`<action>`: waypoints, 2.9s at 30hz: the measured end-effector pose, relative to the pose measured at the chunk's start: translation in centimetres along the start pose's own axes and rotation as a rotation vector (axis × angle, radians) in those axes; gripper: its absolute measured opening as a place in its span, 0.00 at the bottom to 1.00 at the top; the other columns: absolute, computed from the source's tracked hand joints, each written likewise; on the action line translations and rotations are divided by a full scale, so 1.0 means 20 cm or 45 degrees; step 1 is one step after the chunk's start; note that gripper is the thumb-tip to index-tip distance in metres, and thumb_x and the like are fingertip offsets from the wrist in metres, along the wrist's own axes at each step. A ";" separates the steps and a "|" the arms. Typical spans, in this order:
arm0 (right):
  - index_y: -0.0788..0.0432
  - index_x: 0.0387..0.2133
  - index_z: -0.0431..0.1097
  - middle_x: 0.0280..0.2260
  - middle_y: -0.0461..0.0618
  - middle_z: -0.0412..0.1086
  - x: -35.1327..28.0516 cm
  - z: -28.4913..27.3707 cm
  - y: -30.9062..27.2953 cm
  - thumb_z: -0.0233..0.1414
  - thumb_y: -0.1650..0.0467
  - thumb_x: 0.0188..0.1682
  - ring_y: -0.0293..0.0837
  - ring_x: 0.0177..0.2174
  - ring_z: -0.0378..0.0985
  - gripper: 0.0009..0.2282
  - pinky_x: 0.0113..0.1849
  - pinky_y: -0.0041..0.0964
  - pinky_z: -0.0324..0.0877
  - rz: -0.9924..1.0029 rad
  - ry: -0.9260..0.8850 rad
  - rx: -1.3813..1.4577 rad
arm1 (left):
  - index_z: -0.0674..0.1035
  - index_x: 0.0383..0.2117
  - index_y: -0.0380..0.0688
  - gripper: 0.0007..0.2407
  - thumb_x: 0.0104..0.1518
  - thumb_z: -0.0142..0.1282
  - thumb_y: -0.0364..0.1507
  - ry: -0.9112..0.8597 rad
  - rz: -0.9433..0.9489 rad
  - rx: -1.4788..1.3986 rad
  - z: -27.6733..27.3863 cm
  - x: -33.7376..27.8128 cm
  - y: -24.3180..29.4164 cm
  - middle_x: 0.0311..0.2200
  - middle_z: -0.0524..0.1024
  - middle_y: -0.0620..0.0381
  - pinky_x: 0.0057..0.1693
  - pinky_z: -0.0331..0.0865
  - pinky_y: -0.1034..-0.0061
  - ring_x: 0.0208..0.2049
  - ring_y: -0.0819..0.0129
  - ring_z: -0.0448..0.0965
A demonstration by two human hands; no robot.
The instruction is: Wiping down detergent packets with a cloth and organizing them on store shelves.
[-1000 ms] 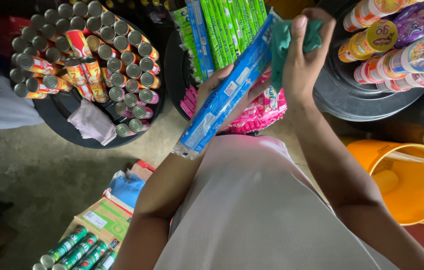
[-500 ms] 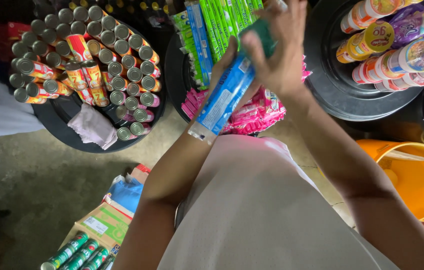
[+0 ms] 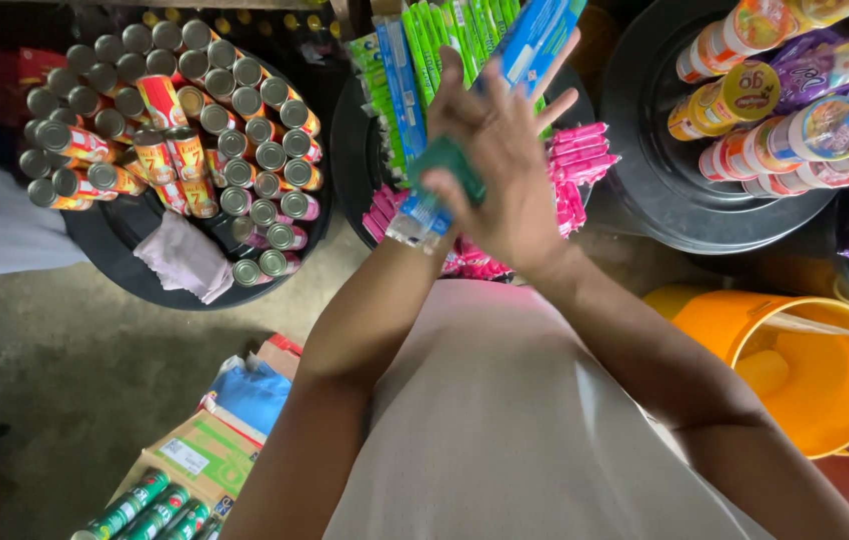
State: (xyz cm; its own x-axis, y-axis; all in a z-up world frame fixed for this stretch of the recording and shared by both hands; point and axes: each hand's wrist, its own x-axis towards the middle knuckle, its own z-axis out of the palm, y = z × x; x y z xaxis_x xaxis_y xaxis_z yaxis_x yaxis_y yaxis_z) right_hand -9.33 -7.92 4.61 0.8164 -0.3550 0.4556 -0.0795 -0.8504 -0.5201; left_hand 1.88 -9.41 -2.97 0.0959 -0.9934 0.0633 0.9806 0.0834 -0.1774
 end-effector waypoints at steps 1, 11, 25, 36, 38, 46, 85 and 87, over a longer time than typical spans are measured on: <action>0.62 0.55 0.71 0.66 0.57 0.59 0.00 -0.01 0.02 0.60 0.59 0.54 0.61 0.70 0.45 0.23 0.69 0.63 0.42 0.001 -0.005 0.001 | 0.50 0.73 0.39 0.43 0.60 0.28 0.62 0.002 0.003 -0.004 0.05 -0.01 -0.02 0.75 0.40 0.42 0.75 0.35 0.43 0.76 0.53 0.38; 0.60 0.55 0.73 0.67 0.57 0.59 -0.03 0.04 -0.06 0.57 0.58 0.55 0.59 0.70 0.44 0.21 0.68 0.65 0.43 -0.032 -0.130 0.038 | 0.49 0.73 0.44 0.39 0.62 0.26 0.60 -0.036 -0.096 -0.115 0.07 0.04 0.02 0.78 0.36 0.53 0.77 0.30 0.48 0.79 0.65 0.33; 0.57 0.56 0.73 0.67 0.57 0.58 -0.03 0.01 0.04 0.55 0.57 0.55 0.60 0.69 0.43 0.22 0.67 0.64 0.40 -0.159 -0.145 -0.062 | 0.49 0.70 0.42 0.38 0.60 0.29 0.58 0.059 -0.125 -0.036 0.22 0.02 -0.01 0.75 0.38 0.48 0.75 0.35 0.52 0.76 0.60 0.36; 0.70 0.40 0.68 0.32 0.46 0.65 0.01 -0.49 0.83 0.62 0.70 0.56 0.41 0.30 0.59 0.13 0.35 0.36 0.58 0.577 0.825 0.708 | 0.56 0.71 0.35 0.29 0.68 0.50 0.37 -0.298 -0.109 0.463 0.24 -0.21 -0.02 0.73 0.53 0.47 0.80 0.42 0.58 0.77 0.58 0.46; 0.68 0.40 0.70 0.34 0.46 0.70 -0.02 -0.51 0.86 0.59 0.65 0.58 0.42 0.34 0.67 0.14 0.39 0.36 0.64 0.482 0.569 0.768 | 0.57 0.72 0.34 0.30 0.67 0.51 0.36 -0.294 -0.157 0.435 0.26 -0.23 -0.03 0.72 0.54 0.46 0.80 0.42 0.59 0.76 0.58 0.47; 0.59 0.48 0.71 0.43 0.48 0.76 -0.12 -0.18 0.64 0.46 0.50 0.51 0.40 0.43 0.80 0.27 0.49 0.34 0.75 1.176 -0.001 1.852 | 0.61 0.68 0.29 0.28 0.64 0.53 0.31 0.156 -0.255 0.356 0.13 -0.30 -0.09 0.66 0.63 0.43 0.77 0.56 0.53 0.73 0.47 0.56; 0.60 0.70 0.55 0.55 0.62 0.69 -0.43 0.43 0.73 0.43 0.62 0.59 0.47 0.47 0.75 0.27 0.51 0.38 0.72 1.172 -0.397 2.566 | 0.72 0.55 0.35 0.12 0.67 0.50 0.23 -0.046 -0.023 3.561 0.97 -0.46 -0.08 0.45 0.80 0.38 0.46 0.73 0.60 0.44 0.47 0.81; 0.60 0.70 0.52 0.55 0.60 0.68 -0.37 0.33 0.67 0.46 0.64 0.56 0.48 0.49 0.76 0.28 0.51 0.38 0.73 1.144 -0.464 2.531 | 0.73 0.54 0.38 0.17 0.57 0.48 0.17 0.321 -0.266 3.359 1.06 -0.47 -0.03 0.35 0.80 0.46 0.41 0.73 0.67 0.33 0.56 0.80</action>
State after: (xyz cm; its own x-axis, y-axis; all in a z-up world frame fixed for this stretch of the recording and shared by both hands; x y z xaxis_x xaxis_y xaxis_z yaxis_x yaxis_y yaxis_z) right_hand -12.63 -14.11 -10.58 0.9679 -0.0435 -0.2477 -0.0642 0.9095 -0.4108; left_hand 3.93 1.59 17.30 0.1988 -0.9683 -0.1515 -0.7546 -0.2499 0.6067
